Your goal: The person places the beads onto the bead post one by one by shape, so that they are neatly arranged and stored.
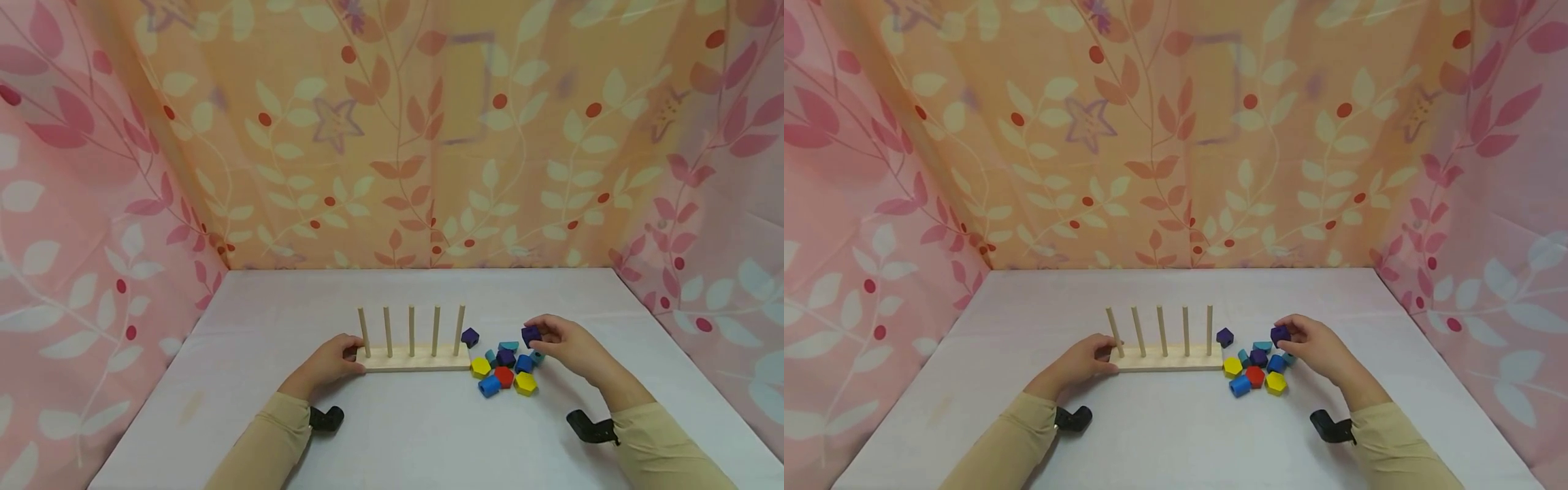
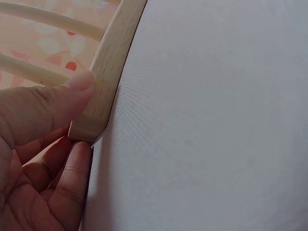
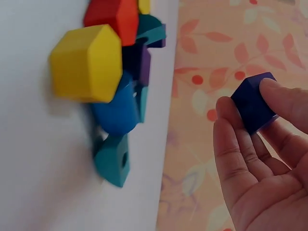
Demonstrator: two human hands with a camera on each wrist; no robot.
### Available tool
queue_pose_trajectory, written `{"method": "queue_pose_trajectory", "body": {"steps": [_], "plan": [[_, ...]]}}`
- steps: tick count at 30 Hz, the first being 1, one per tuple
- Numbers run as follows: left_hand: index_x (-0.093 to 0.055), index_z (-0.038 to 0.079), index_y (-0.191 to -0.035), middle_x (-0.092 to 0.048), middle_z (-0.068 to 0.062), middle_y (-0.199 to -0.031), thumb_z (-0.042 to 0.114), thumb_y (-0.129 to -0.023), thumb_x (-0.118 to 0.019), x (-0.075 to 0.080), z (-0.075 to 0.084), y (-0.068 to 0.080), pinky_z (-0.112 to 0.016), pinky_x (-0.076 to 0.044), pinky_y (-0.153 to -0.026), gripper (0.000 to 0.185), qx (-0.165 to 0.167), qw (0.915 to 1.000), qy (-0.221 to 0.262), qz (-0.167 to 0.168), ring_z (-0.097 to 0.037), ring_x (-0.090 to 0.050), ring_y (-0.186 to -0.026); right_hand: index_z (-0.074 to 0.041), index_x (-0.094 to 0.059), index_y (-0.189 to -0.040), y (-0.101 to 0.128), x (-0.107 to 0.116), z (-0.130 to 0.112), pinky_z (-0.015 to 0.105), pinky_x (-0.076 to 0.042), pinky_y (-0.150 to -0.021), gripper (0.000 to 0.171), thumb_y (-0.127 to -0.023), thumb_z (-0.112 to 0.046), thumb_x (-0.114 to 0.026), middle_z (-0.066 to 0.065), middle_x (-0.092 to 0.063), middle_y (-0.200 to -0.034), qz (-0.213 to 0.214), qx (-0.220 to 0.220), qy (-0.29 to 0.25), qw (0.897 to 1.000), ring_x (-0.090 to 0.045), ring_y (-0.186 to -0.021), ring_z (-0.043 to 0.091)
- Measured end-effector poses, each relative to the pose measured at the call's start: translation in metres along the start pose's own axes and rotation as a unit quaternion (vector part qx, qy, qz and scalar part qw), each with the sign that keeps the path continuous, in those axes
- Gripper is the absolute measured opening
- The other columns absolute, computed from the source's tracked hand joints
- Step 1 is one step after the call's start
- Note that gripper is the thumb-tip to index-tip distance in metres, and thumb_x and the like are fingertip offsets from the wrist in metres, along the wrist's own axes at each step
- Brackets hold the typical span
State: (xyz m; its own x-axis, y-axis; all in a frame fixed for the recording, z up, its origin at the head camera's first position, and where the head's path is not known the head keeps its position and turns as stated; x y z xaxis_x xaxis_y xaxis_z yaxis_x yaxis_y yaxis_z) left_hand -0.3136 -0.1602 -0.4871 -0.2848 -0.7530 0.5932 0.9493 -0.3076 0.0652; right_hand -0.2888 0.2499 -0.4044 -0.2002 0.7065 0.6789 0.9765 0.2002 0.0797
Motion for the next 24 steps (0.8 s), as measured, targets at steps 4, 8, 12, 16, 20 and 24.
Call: {"method": "queue_pose_trajectory", "body": {"steps": [4, 8, 12, 16, 20, 24], "plan": [[-0.058, 0.005, -0.114, -0.053, -0.005, -0.106, 0.018, -0.071, -0.078, 0.0, 0.001, 0.0, -0.033, -0.047, -0.088, 0.049, 0.001, 1.0, -0.008, 0.005, -0.018, -0.052, -0.101, -0.009, -0.051, -0.122, -0.009, 0.0, -0.016, 0.044, -0.049, -0.084, 0.041, -0.087, -0.028, -0.063, 0.016, -0.056, -0.114, 0.006, 0.008, -0.002, 1.0, -0.055, -0.1, 0.029], [-0.059, 0.005, -0.111, -0.053, -0.005, -0.104, 0.017, -0.07, -0.079, 0.0, 0.0, 0.0, -0.033, -0.047, -0.087, 0.047, -0.002, 0.9999, -0.008, 0.012, -0.018, -0.052, -0.098, -0.009, -0.051, -0.121, -0.017, 0.0, -0.034, 0.044, -0.049, -0.085, 0.039, -0.088, -0.026, -0.062, 0.016, -0.056, -0.114, 0.014, 0.031, -0.013, 0.999, -0.056, -0.1, 0.029], [-0.059, 0.006, -0.112, -0.052, -0.004, -0.103, 0.018, -0.071, -0.079, -0.001, -0.002, -0.001, -0.032, -0.046, -0.085, 0.047, 0.003, 0.9998, -0.016, 0.011, -0.016, -0.051, -0.094, -0.008, -0.051, -0.119, -0.021, 0.0, -0.054, 0.044, -0.048, -0.086, 0.034, -0.088, -0.018, -0.061, 0.017, -0.056, -0.114, 0.021, 0.059, -0.04, 0.997, -0.057, -0.099, 0.028], [-0.059, 0.007, -0.11, -0.052, -0.004, -0.102, 0.017, -0.071, -0.078, 0.0, -0.002, -0.001, -0.032, -0.046, -0.085, 0.045, 0.0, 0.9998, -0.018, 0.011, -0.016, -0.05, -0.094, -0.006, -0.051, -0.118, -0.025, 0.0, -0.073, 0.042, -0.049, -0.085, 0.033, -0.088, -0.014, -0.061, 0.017, -0.056, -0.112, 0.031, 0.087, -0.061, 0.994, -0.057, -0.098, 0.028], [-0.06, 0.007, -0.108, -0.052, -0.004, -0.102, 0.016, -0.071, -0.078, 0.001, 0.0, -0.001, -0.033, -0.046, -0.085, 0.043, -0.003, 0.9998, -0.017, 0.012, -0.016, -0.051, -0.094, -0.006, -0.052, -0.117, -0.031, -0.002, -0.091, 0.042, -0.048, -0.086, 0.032, -0.088, -0.013, -0.061, 0.017, -0.056, -0.112, 0.036, 0.099, -0.078, 0.991, -0.058, -0.098, 0.027], [-0.06, 0.007, -0.106, -0.052, -0.005, -0.102, 0.015, -0.07, -0.079, 0.003, 0.001, -0.002, -0.031, -0.046, -0.083, 0.042, -0.006, 0.9998, -0.016, 0.012, -0.016, -0.052, -0.093, -0.004, -0.052, -0.117, -0.037, -0.006, -0.109, 0.041, -0.048, -0.087, 0.033, -0.087, -0.01, -0.062, 0.019, -0.056, -0.113, 0.035, 0.12, -0.111, 0.986, -0.058, -0.098, 0.028]]}}
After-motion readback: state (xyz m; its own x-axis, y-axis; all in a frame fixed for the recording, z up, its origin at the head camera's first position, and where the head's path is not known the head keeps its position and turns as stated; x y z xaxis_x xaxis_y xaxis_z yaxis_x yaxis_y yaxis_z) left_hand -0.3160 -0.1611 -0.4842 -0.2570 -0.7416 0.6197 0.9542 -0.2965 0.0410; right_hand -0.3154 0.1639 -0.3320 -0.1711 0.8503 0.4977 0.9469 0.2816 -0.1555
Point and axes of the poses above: each hand's wrist, its own y-axis away from the middle knuckle, its own x-axis out of the back of the hand, z = x × y, the point moved 6 cm from there along -y, towards the middle knuckle
